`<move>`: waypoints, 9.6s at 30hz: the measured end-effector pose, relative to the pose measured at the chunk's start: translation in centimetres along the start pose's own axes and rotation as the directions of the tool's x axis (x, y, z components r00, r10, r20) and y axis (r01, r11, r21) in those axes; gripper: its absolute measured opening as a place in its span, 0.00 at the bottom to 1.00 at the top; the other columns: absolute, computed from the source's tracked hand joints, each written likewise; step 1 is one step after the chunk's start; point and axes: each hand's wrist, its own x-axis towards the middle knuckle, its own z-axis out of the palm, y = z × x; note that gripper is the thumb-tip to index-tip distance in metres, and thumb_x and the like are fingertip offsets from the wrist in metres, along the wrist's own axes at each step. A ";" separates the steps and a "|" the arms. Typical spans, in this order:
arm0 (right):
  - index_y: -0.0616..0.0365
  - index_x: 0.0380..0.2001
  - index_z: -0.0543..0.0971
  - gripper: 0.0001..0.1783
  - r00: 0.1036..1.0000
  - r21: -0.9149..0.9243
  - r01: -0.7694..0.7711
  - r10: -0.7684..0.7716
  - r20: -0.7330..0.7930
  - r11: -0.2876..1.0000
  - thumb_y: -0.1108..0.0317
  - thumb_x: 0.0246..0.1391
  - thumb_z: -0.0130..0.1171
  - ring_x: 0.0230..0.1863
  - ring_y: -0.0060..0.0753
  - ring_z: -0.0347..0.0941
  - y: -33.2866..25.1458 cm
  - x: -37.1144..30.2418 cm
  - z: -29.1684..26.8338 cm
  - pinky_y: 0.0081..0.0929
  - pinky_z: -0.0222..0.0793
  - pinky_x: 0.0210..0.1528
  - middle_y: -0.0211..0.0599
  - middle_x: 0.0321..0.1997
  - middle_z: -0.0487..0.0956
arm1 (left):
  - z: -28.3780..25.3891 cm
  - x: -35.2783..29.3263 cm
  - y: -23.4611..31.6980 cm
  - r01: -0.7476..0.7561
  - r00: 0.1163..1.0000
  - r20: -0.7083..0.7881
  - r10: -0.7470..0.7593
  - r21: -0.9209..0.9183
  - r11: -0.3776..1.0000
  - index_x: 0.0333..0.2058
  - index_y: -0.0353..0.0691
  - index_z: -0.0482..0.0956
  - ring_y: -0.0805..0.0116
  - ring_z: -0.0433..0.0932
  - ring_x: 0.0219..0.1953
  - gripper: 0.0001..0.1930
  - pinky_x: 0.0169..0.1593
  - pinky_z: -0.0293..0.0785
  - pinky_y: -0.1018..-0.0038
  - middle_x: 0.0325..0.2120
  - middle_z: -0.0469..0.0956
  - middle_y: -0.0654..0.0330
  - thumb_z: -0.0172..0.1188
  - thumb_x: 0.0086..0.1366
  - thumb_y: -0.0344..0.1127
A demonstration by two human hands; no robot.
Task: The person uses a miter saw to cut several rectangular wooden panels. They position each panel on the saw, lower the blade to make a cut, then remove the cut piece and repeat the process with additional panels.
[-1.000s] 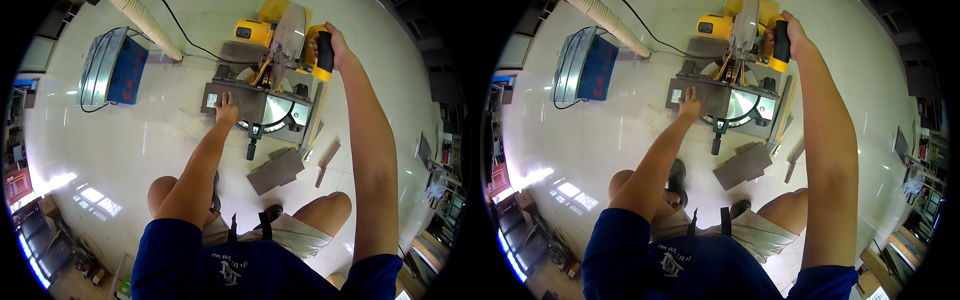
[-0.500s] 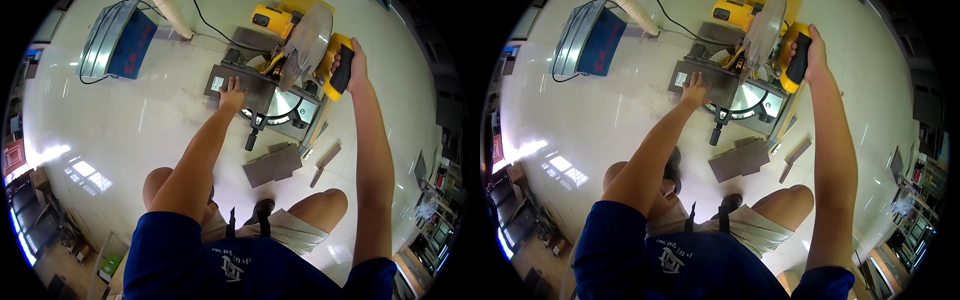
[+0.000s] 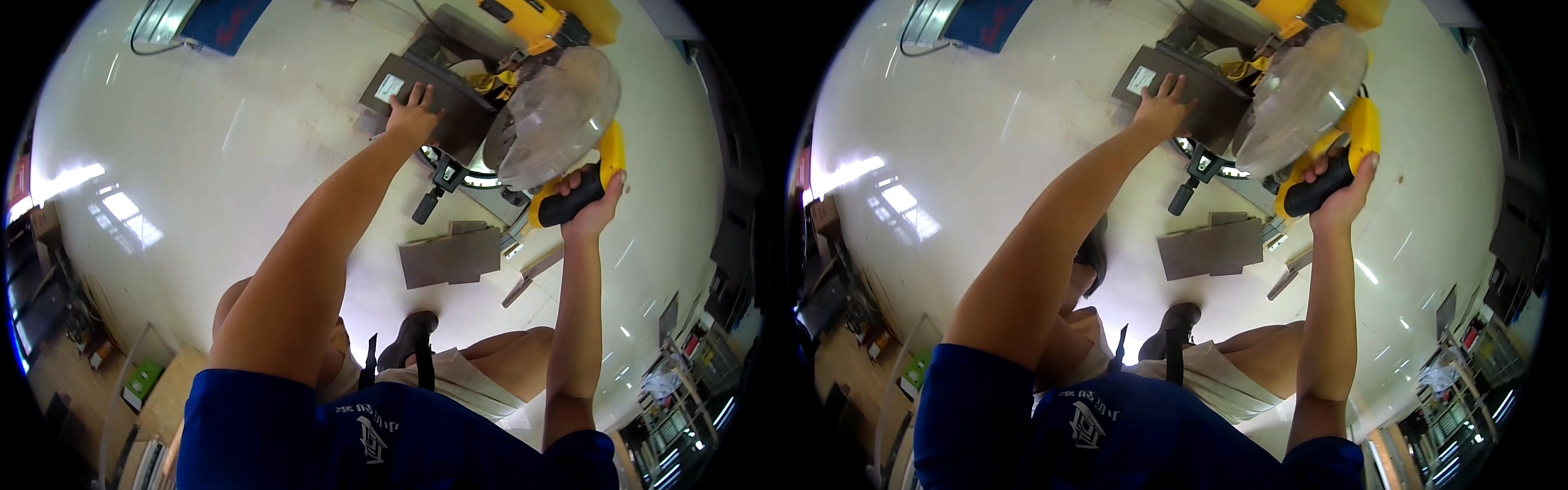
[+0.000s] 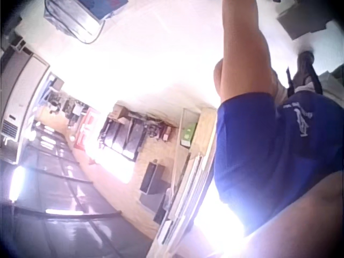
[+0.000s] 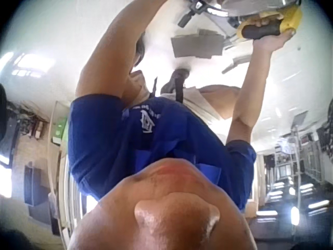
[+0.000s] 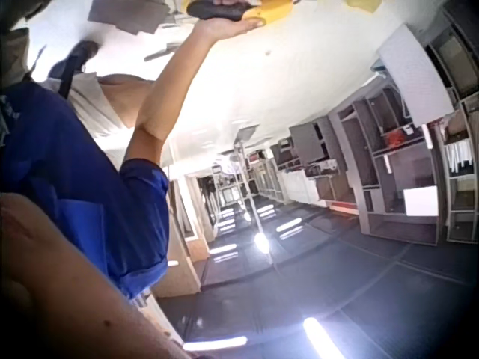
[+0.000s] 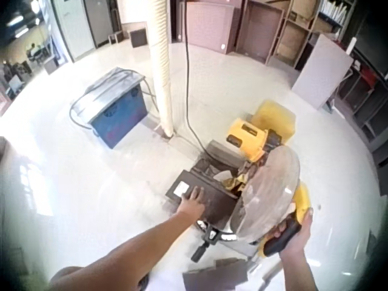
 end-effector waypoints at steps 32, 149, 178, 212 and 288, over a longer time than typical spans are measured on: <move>0.48 0.54 0.65 0.44 0.976 -0.078 0.216 -0.214 0.038 0.973 0.23 0.47 0.49 0.23 0.25 0.63 10.1 -2.5 -1.9 0.25 0.64 0.26 0.29 0.26 0.67 | 1.1 -0.3 -0.9 0.054 0.998 -0.038 -0.057 -0.073 0.996 0.62 0.66 0.66 0.54 0.42 0.72 0.37 0.60 0.57 0.33 0.71 0.46 0.58 0.67 0.53 0.55; 0.58 0.68 0.49 0.55 0.846 -0.318 0.533 -0.491 0.206 0.784 0.23 0.53 0.39 0.64 0.44 0.60 17.8 -2.6 -4.7 0.43 0.62 0.64 0.49 0.68 0.56 | -0.4 -1.3 -1.6 0.008 0.984 -0.176 -0.032 -0.134 0.991 0.54 0.58 0.76 0.47 0.49 0.70 0.31 0.54 0.62 0.32 0.67 0.54 0.49 0.70 0.48 0.50; 0.64 0.68 0.48 0.55 0.789 -0.413 0.611 -0.566 0.240 0.675 0.25 0.56 0.36 0.66 0.45 0.58 17.9 -2.4 -5.6 0.39 0.55 0.68 0.55 0.69 0.54 | -1.2 -1.8 -1.5 -0.006 0.987 -0.161 -0.020 -0.160 0.987 0.55 0.53 0.75 0.45 0.49 0.70 0.27 0.55 0.61 0.30 0.67 0.52 0.47 0.65 0.55 0.45; 0.55 0.47 0.64 0.52 0.967 -0.174 0.237 -0.215 0.133 0.956 0.15 0.39 0.47 0.26 0.29 0.66 13.5 -2.6 -3.1 0.28 0.69 0.34 0.33 0.26 0.69 | 2.2 0.2 -0.8 0.075 0.996 -0.034 -0.079 -0.088 0.993 0.62 0.67 0.66 0.55 0.42 0.72 0.36 0.58 0.54 0.28 0.71 0.45 0.61 0.67 0.53 0.52; 0.53 0.33 0.68 0.41 0.985 -0.165 0.163 -0.151 0.085 0.973 0.21 0.52 0.34 0.21 0.26 0.62 7.7 -1.3 -1.6 0.26 0.65 0.28 0.29 0.19 0.65 | 2.4 1.5 -1.7 -0.114 0.987 -0.088 0.137 0.227 0.967 0.61 0.68 0.67 0.40 0.61 0.63 0.32 0.38 0.77 0.36 0.64 0.59 0.43 0.61 0.58 0.35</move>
